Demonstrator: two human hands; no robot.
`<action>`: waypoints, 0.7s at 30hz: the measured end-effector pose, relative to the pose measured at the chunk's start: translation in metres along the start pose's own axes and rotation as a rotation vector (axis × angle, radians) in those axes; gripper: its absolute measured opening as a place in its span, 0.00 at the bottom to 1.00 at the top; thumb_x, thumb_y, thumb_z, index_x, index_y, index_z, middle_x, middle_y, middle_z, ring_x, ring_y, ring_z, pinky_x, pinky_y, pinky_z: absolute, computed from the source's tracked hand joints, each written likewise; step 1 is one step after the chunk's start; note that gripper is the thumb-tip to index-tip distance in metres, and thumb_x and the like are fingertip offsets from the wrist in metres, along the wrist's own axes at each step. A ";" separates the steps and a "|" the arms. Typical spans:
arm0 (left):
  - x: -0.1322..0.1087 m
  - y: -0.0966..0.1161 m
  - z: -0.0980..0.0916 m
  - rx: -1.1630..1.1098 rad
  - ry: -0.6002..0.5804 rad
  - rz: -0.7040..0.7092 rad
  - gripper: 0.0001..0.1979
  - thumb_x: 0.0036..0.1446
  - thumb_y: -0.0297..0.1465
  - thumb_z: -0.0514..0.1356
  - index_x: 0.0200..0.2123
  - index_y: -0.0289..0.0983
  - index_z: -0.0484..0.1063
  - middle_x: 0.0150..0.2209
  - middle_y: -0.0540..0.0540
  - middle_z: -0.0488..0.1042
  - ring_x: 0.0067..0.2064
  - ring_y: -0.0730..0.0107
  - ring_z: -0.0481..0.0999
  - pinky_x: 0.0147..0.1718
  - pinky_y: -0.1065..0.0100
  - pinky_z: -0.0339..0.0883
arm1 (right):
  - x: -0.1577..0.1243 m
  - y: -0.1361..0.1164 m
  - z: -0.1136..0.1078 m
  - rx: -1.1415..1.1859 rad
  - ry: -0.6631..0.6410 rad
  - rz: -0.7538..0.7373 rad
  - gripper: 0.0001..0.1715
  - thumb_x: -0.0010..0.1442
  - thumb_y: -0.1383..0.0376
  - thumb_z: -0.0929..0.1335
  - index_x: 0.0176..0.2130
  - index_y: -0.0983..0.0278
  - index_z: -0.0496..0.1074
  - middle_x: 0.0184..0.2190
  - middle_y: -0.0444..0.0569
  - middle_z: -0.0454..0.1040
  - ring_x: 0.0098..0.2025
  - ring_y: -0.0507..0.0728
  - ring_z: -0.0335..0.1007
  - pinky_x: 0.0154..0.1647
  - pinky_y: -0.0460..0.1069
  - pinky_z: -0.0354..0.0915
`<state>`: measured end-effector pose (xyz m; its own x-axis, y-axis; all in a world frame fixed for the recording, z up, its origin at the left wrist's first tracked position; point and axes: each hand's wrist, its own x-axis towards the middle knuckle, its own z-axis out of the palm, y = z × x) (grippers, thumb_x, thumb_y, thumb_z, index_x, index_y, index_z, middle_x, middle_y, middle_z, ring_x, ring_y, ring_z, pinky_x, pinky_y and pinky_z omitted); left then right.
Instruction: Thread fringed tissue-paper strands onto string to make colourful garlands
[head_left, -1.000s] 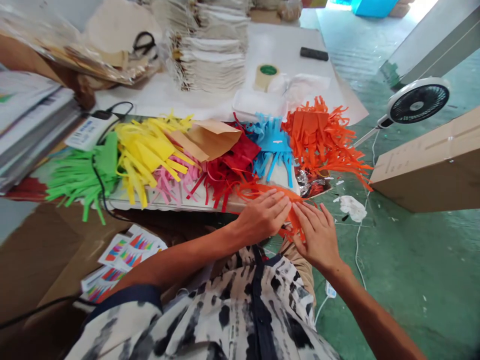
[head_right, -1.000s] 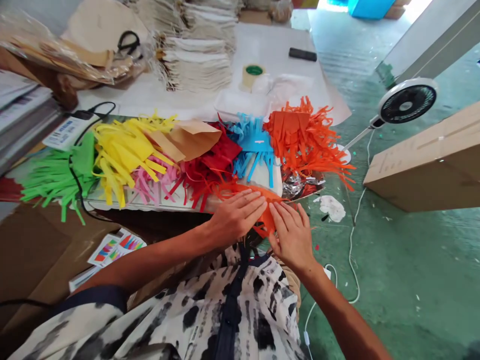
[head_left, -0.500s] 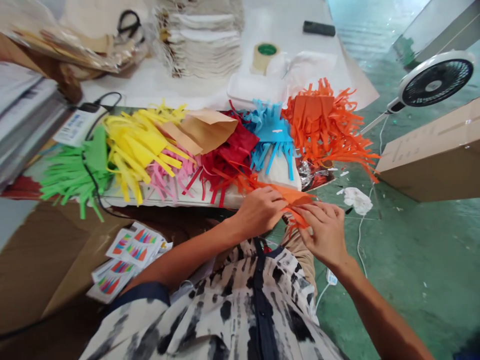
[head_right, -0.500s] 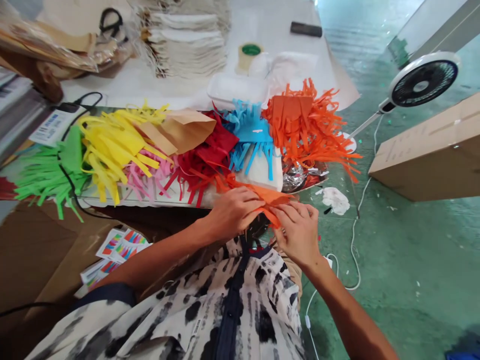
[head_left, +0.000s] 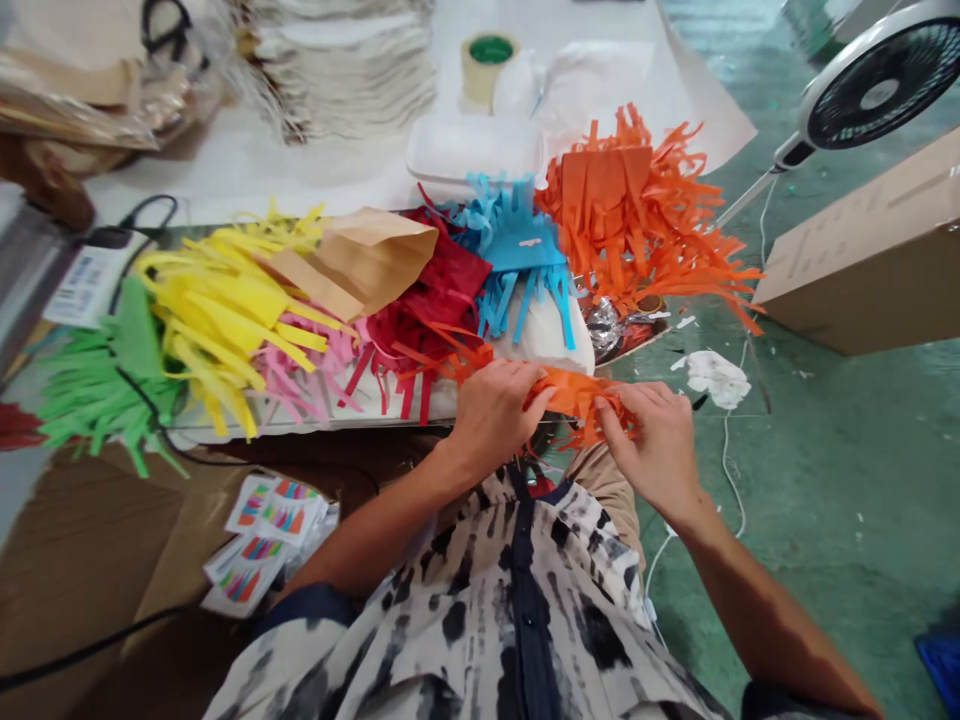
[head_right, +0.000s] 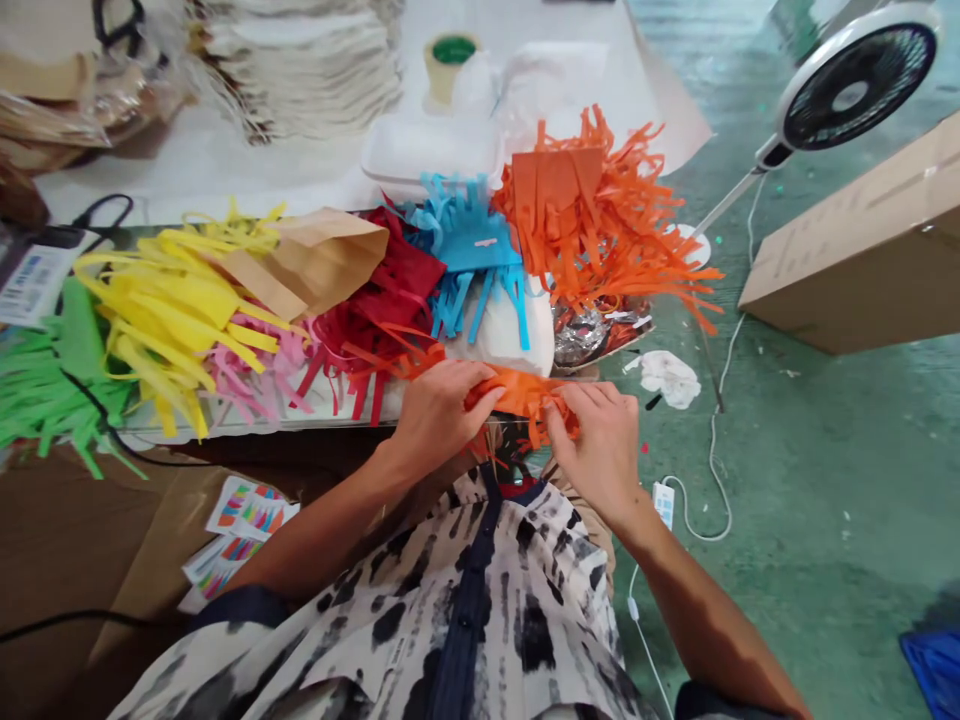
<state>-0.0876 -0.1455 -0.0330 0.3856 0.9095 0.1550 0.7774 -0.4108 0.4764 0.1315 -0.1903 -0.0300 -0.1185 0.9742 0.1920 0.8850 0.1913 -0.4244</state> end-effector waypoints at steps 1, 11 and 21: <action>0.001 0.000 -0.002 0.023 -0.011 -0.014 0.05 0.70 0.33 0.62 0.41 0.38 0.76 0.39 0.45 0.82 0.44 0.60 0.78 0.42 0.61 0.68 | 0.001 0.001 0.001 -0.028 -0.002 0.016 0.13 0.73 0.60 0.65 0.38 0.60 0.76 0.39 0.50 0.84 0.45 0.63 0.74 0.41 0.57 0.54; 0.009 -0.002 -0.013 0.091 -0.003 -0.109 0.02 0.68 0.31 0.63 0.41 0.40 0.75 0.35 0.47 0.81 0.40 0.59 0.79 0.34 0.62 0.62 | 0.010 -0.001 0.005 -0.111 -0.035 0.060 0.05 0.68 0.61 0.68 0.39 0.59 0.73 0.35 0.48 0.82 0.42 0.64 0.72 0.40 0.56 0.52; 0.015 -0.007 -0.009 0.179 -0.005 -0.061 0.02 0.67 0.31 0.64 0.42 0.40 0.75 0.37 0.48 0.81 0.41 0.59 0.78 0.36 0.62 0.65 | 0.011 -0.001 0.008 -0.018 -0.021 0.090 0.04 0.62 0.63 0.68 0.34 0.59 0.69 0.33 0.46 0.77 0.41 0.61 0.67 0.42 0.55 0.51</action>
<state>-0.0921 -0.1288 -0.0260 0.3371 0.9331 0.1257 0.8755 -0.3597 0.3227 0.1260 -0.1789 -0.0343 -0.0469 0.9897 0.1355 0.9005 0.1005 -0.4230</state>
